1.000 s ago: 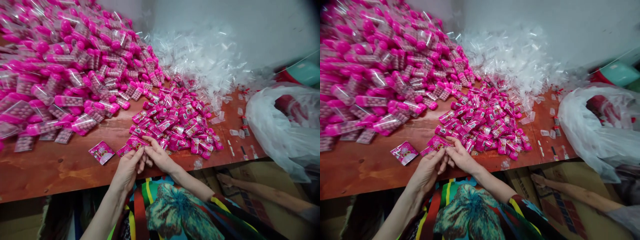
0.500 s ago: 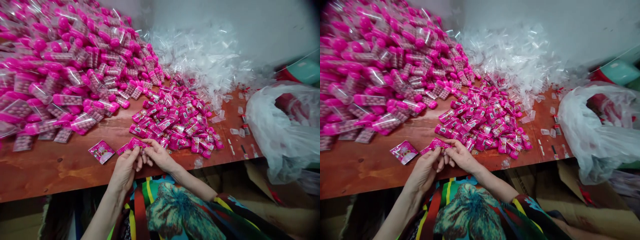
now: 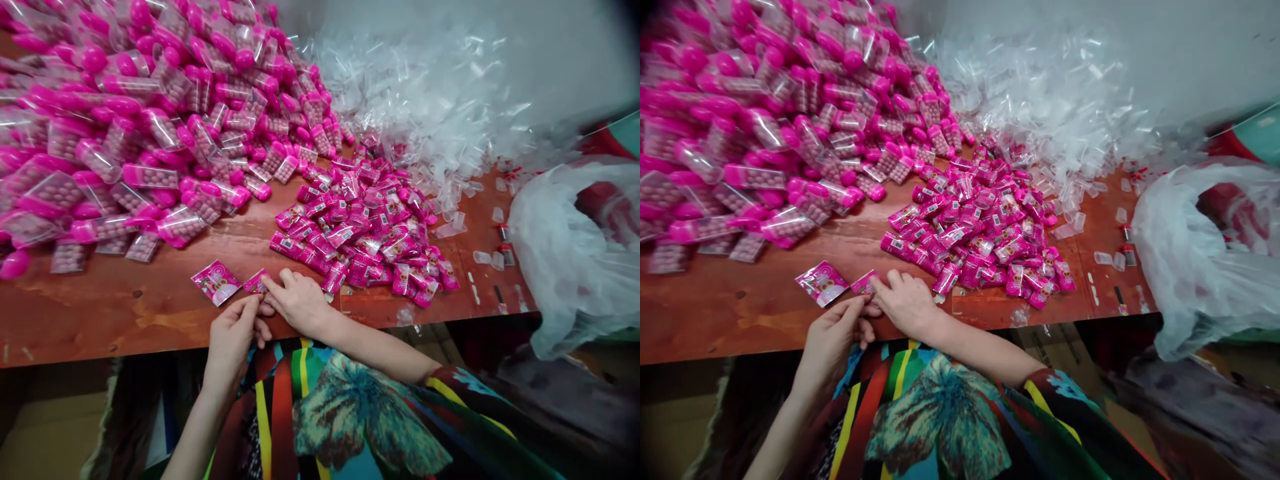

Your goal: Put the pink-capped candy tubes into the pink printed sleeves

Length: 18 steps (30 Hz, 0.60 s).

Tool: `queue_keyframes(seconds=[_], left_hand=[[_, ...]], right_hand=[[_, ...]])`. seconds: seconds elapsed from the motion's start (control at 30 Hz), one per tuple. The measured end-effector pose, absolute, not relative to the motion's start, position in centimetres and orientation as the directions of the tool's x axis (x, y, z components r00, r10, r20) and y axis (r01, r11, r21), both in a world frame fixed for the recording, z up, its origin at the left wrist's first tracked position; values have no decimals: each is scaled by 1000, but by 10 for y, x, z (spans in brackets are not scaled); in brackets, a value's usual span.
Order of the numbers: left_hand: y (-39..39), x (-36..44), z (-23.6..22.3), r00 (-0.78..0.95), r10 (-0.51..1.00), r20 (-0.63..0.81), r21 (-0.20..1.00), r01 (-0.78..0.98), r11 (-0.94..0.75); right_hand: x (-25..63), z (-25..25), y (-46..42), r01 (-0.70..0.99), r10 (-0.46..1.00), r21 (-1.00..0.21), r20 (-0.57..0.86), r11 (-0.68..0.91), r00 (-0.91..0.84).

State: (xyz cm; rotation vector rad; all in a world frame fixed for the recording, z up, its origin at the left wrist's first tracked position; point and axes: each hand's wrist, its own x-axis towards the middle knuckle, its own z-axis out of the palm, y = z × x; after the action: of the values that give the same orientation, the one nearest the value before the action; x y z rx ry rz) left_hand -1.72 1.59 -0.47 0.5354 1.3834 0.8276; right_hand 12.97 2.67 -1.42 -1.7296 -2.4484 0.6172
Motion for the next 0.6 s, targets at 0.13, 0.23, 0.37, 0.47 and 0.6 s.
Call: queue_keyframes(seconds=[0.13, 0.23, 0.37, 0.47, 0.6], left_hand=[[17, -17, -4, -18, 768, -640, 758, -178, 627], [17, -16, -2, -23, 776, -630, 765, -190, 615], [17, -11, -2, -12, 805, -593, 793, -183, 581], [19, -7, -2, -1, 809, -588, 797, -169, 580], [20, -5, -3, 0, 798, -602, 792, -128, 597]], right_hand=[[128, -26, 31, 913, 920, -248, -141, 324, -365], [135, -33, 30, 895, 939, -325, -51, 305, -339], [141, -34, 25, 795, 953, -542, 39, 272, -300], [142, -31, 23, 605, 967, -769, 65, 206, -247], [141, -27, 26, 373, 985, -927, -36, 29, -166]])
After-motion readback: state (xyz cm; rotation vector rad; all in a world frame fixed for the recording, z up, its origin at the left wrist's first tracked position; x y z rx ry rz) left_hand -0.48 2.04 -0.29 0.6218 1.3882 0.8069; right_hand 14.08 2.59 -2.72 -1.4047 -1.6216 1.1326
